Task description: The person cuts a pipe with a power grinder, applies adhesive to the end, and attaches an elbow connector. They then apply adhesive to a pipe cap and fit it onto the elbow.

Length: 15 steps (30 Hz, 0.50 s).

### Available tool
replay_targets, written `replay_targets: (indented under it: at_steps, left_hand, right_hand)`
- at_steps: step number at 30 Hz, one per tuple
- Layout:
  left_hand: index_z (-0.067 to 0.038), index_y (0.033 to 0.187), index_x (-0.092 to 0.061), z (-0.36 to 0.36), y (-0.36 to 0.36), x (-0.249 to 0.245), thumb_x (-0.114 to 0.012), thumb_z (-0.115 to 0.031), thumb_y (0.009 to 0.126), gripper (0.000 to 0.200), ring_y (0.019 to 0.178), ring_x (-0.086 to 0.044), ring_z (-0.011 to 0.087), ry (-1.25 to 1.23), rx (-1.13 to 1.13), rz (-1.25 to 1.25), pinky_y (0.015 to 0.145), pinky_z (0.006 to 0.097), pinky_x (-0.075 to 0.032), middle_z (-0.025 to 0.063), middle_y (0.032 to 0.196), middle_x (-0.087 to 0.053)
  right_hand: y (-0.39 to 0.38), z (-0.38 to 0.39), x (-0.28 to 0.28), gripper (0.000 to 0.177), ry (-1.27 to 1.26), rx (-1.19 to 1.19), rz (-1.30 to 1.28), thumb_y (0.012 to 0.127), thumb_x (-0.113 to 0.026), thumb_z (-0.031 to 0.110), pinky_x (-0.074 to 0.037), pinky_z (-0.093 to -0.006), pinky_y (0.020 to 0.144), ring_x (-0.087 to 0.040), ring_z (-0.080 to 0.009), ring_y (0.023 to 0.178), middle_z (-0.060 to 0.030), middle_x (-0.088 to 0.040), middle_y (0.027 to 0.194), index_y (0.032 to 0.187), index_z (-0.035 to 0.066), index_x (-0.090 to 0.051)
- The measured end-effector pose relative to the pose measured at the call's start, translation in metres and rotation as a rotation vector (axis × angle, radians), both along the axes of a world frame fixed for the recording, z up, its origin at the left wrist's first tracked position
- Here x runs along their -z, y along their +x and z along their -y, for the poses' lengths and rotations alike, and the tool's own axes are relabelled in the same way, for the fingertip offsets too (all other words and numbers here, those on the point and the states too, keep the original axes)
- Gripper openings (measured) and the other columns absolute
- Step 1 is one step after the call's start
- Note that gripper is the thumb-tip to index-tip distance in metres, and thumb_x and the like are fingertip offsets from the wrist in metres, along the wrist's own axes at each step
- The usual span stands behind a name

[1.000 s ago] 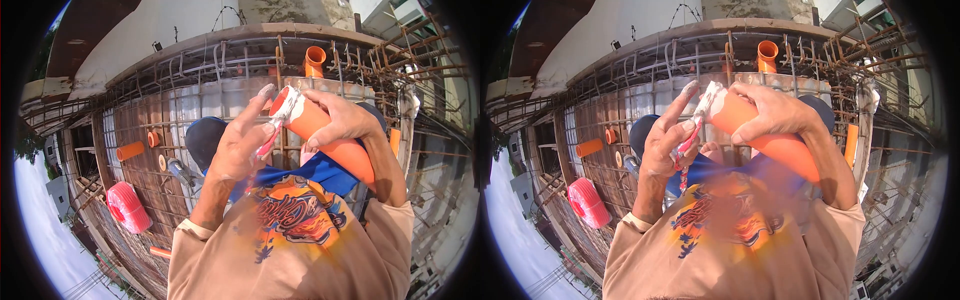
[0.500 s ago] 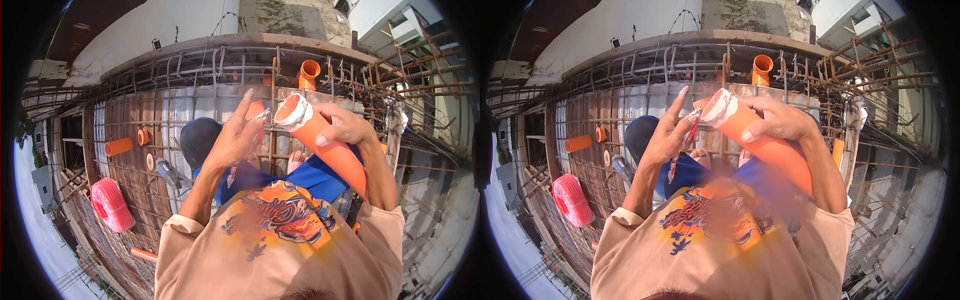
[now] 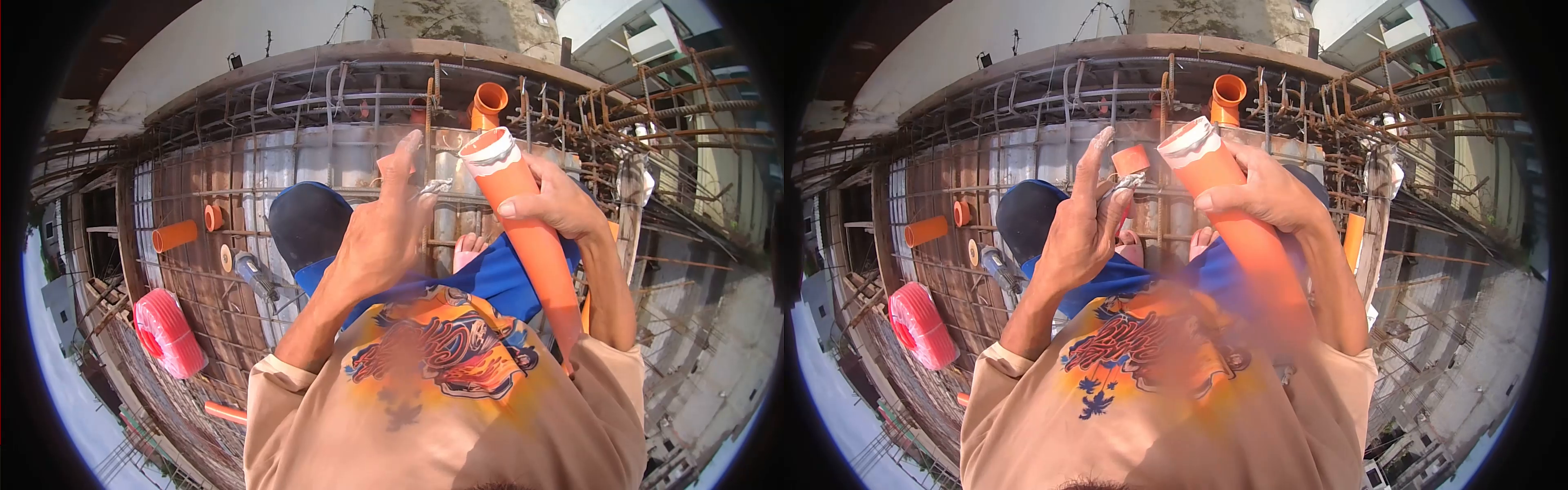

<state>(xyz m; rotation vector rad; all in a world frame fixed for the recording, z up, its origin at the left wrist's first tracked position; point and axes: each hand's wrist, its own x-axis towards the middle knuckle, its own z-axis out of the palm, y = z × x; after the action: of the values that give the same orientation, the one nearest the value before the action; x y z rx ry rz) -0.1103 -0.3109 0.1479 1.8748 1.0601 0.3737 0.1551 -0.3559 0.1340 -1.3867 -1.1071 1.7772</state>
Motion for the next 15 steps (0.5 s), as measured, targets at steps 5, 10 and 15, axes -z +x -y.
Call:
replay_targets:
  at_steps: [5,10,15]
  left_hand:
    - [-0.005,0.158,-0.018,0.0,0.011,0.004,-0.056,-0.011,0.102,0.067,0.082,-0.075,0.0351,0.047,0.047,-0.053,0.076,0.0404,-0.056,0.0301,0.115,-0.069]
    - [-0.007,0.159,-0.021,-0.006,0.013,-0.019,-0.057,-0.013,0.102,0.067,0.097,-0.074,0.0353,-0.147,0.119,-0.029,0.086,0.0396,-0.055,0.0294,0.132,-0.06]
    - [-0.004,0.157,-0.027,-0.012,0.021,-0.02,-0.057,-0.017,0.103,0.063,0.114,-0.069,0.0321,-0.164,0.148,0.209,0.096,0.0398,-0.051,0.0247,0.151,-0.046]
  right_hand:
    - [0.002,0.01,0.0,0.082,-0.059,0.026,-0.089,0.076,-0.084,0.036,-0.051,-0.0295,0.088,-0.06,-0.0135,0.101,-0.0052,-0.062,0.12,0.142,0.001,-0.051]
    - [0.001,0.013,-0.007,0.081,0.013,0.169,-0.063,0.075,-0.085,0.031,-0.054,-0.0309,0.087,-0.063,-0.0143,0.101,-0.0061,-0.065,0.115,0.142,0.001,-0.051]
    - [0.004,0.016,-0.005,0.079,-0.167,0.149,-0.229,0.073,-0.083,0.028,-0.057,-0.0303,0.081,-0.068,-0.0167,0.094,-0.009,-0.066,0.114,0.139,-0.002,-0.052]
